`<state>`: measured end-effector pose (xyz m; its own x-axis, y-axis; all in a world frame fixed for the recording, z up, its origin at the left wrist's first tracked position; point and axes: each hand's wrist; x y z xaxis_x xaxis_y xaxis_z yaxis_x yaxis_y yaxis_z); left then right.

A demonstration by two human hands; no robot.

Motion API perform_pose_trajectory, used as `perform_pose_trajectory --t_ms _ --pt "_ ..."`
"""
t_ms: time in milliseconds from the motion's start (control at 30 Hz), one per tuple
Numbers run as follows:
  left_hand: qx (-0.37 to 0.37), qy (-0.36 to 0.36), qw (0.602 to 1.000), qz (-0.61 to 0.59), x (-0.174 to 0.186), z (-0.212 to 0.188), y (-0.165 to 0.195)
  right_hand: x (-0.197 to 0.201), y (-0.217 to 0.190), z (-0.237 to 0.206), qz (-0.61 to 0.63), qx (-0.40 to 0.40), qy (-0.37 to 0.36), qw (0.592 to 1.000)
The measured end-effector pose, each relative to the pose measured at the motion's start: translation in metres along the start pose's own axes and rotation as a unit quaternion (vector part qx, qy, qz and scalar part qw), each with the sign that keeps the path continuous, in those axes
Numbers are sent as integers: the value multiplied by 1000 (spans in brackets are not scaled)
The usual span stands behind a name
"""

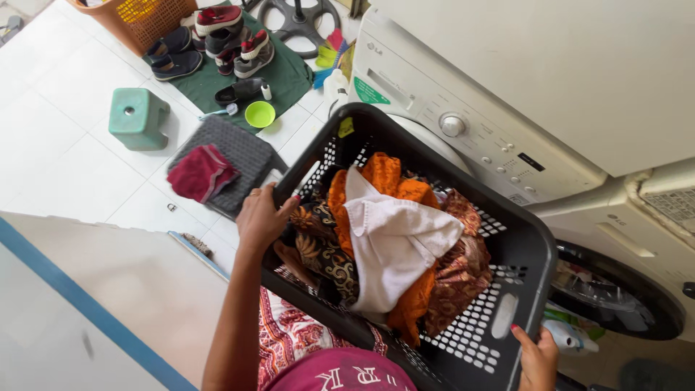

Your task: The person loads clothes from a laundry basket into a front-loading washing machine drum, then closes the machine door. They then remove clothes from an adjacent washing machine and place them into a basket, pressing the items down and carrying the filled basket.

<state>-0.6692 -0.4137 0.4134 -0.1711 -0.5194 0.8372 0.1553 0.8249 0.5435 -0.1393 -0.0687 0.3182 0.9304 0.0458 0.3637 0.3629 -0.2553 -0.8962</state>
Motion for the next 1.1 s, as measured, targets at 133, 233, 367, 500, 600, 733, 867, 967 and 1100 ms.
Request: perform_pose_trajectory --t_ms 133,233,367,500,600,733,867,967,1100 --pt "11 -18 1000 -7 -11 0 3 5 -8 -6 -3 15 -1 1000" --pt "-19 -5 1000 -19 -20 3 2 7 -14 -16 -17 28 22 999" --pt "-36 -16 999 -36 -29 4 0 12 -14 -25 -42 26 48 998" --pt "-42 -39 998 -33 -39 8 2 26 4 -9 -122 -37 46 991" --pt "-15 -90 996 -25 -46 7 4 44 28 18 -154 -56 59 985" --pt "-16 -82 996 -27 -49 -2 0 62 43 50 -222 -154 -39 962" --pt "29 -75 994 -73 -46 2 -17 47 36 55 -173 -84 -46 980" --pt "100 -118 980 -128 -42 32 -41 -1 10 30 -130 -28 -19 991" --pt "142 -61 983 -97 -30 85 -88 -92 -24 -12 -33 22 -65 997"
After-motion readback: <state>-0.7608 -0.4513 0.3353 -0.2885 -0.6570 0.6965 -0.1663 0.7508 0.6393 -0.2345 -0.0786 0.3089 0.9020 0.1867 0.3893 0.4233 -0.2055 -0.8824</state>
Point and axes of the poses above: each hand's wrist, its own z-axis towards the middle knuckle, its own x-axis out of the back of the hand, y = z × x, and after that the axes turned 12 degrees about y, right-handed
